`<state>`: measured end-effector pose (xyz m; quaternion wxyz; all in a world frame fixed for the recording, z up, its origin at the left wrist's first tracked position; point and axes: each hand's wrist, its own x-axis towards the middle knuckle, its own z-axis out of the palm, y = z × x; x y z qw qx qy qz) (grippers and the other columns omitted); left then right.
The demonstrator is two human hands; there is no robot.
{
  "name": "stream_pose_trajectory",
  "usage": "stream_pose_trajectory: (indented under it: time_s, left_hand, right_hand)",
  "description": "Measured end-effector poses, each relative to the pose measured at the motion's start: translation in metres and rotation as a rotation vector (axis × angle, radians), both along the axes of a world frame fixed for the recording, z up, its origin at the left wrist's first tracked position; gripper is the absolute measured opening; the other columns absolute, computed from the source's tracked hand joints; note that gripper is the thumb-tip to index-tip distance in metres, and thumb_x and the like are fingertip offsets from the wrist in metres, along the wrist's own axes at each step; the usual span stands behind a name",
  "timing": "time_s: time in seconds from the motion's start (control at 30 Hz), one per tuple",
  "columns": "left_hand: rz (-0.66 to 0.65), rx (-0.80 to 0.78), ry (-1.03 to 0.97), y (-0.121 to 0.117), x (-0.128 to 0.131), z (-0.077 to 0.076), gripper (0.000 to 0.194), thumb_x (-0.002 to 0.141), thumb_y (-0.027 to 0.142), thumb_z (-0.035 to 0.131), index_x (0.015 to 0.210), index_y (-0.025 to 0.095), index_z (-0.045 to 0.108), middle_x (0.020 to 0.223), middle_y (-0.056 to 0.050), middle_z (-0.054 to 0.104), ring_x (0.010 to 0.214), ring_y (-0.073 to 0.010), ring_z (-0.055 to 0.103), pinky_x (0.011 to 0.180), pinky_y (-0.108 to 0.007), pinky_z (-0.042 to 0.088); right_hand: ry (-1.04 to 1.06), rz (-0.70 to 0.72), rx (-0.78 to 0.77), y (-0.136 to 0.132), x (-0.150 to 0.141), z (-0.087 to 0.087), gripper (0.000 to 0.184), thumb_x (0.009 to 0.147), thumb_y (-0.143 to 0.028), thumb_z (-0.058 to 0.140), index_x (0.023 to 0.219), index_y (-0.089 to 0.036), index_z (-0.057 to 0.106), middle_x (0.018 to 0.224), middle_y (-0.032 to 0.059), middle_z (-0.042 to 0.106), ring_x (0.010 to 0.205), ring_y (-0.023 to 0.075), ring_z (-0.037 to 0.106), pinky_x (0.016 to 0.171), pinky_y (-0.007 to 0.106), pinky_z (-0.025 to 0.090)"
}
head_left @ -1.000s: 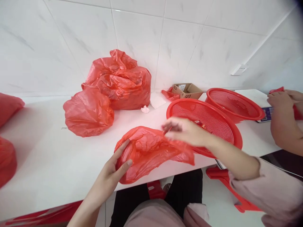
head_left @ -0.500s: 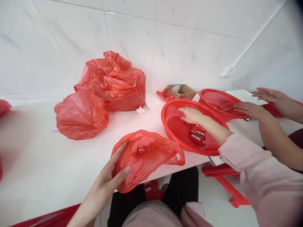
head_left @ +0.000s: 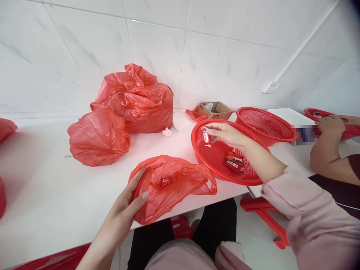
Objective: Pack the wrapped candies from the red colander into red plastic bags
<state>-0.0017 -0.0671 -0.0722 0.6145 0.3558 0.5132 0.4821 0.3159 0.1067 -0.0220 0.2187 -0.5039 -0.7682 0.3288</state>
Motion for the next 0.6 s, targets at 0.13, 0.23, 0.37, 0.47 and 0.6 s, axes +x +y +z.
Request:
stream_pose_trajectory:
  time_s: [0.13, 0.23, 0.37, 0.47, 0.6]
  left_hand:
    - [0.002, -0.011, 0.018, 0.006, 0.001, 0.002, 0.087, 0.080, 0.044, 0.071, 0.155, 0.028, 0.030, 0.123, -0.008, 0.067, 0.109, -0.0277, 0.063, 0.096, -0.036, 0.049]
    - [-0.015, -0.006, 0.017, 0.008, 0.001, 0.002, 0.088, 0.080, 0.043, 0.072, 0.155, 0.026, 0.030, 0.103, -0.005, 0.072, 0.087, -0.0218, 0.065, 0.081, -0.030, 0.053]
    - [0.035, -0.029, -0.030, 0.006, 0.000, 0.004, 0.084, 0.077, 0.041, 0.075, 0.152, 0.028, 0.037, 0.118, -0.006, 0.068, 0.096, -0.0208, 0.064, 0.082, -0.026, 0.053]
    - [0.060, -0.036, -0.050, 0.004, 0.001, 0.005, 0.081, 0.076, 0.041, 0.075, 0.150, 0.030, 0.041, 0.139, -0.005, 0.059, 0.115, -0.0239, 0.059, 0.088, -0.025, 0.052]
    - [0.056, -0.042, -0.051, 0.003, 0.000, 0.004, 0.081, 0.076, 0.042, 0.076, 0.149, 0.030, 0.042, 0.144, -0.005, 0.055, 0.120, -0.0261, 0.058, 0.092, -0.027, 0.052]
  right_hand:
    - [0.287, 0.214, -0.173, -0.040, -0.069, 0.001, 0.045, 0.088, -0.054, 0.060, 0.116, -0.019, 0.065, 0.096, 0.0080, 0.071, 0.080, 0.0185, 0.068, 0.075, 0.034, 0.056]
    - [0.150, 0.101, 0.005, -0.047, -0.082, -0.001, 0.045, 0.086, -0.048, 0.064, 0.123, -0.022, 0.063, 0.108, 0.0070, 0.070, 0.091, 0.0189, 0.066, 0.083, 0.033, 0.054]
    - [-0.333, -0.074, 0.176, -0.016, -0.016, -0.007, 0.043, 0.093, -0.044, 0.053, 0.131, -0.024, 0.056, 0.124, 0.0078, 0.065, 0.110, 0.0210, 0.062, 0.096, 0.035, 0.047]
    - [-0.704, -0.107, -0.024, 0.004, 0.051, -0.024, 0.057, 0.077, -0.031, 0.074, 0.130, -0.017, 0.059, 0.124, 0.0163, 0.066, 0.109, 0.0308, 0.064, 0.089, 0.039, 0.050]
    - [-0.819, -0.059, -0.201, 0.007, 0.101, -0.053, 0.049, 0.062, -0.021, 0.083, 0.109, -0.018, 0.071, 0.092, 0.0098, 0.074, 0.077, 0.0263, 0.070, 0.066, 0.032, 0.053]
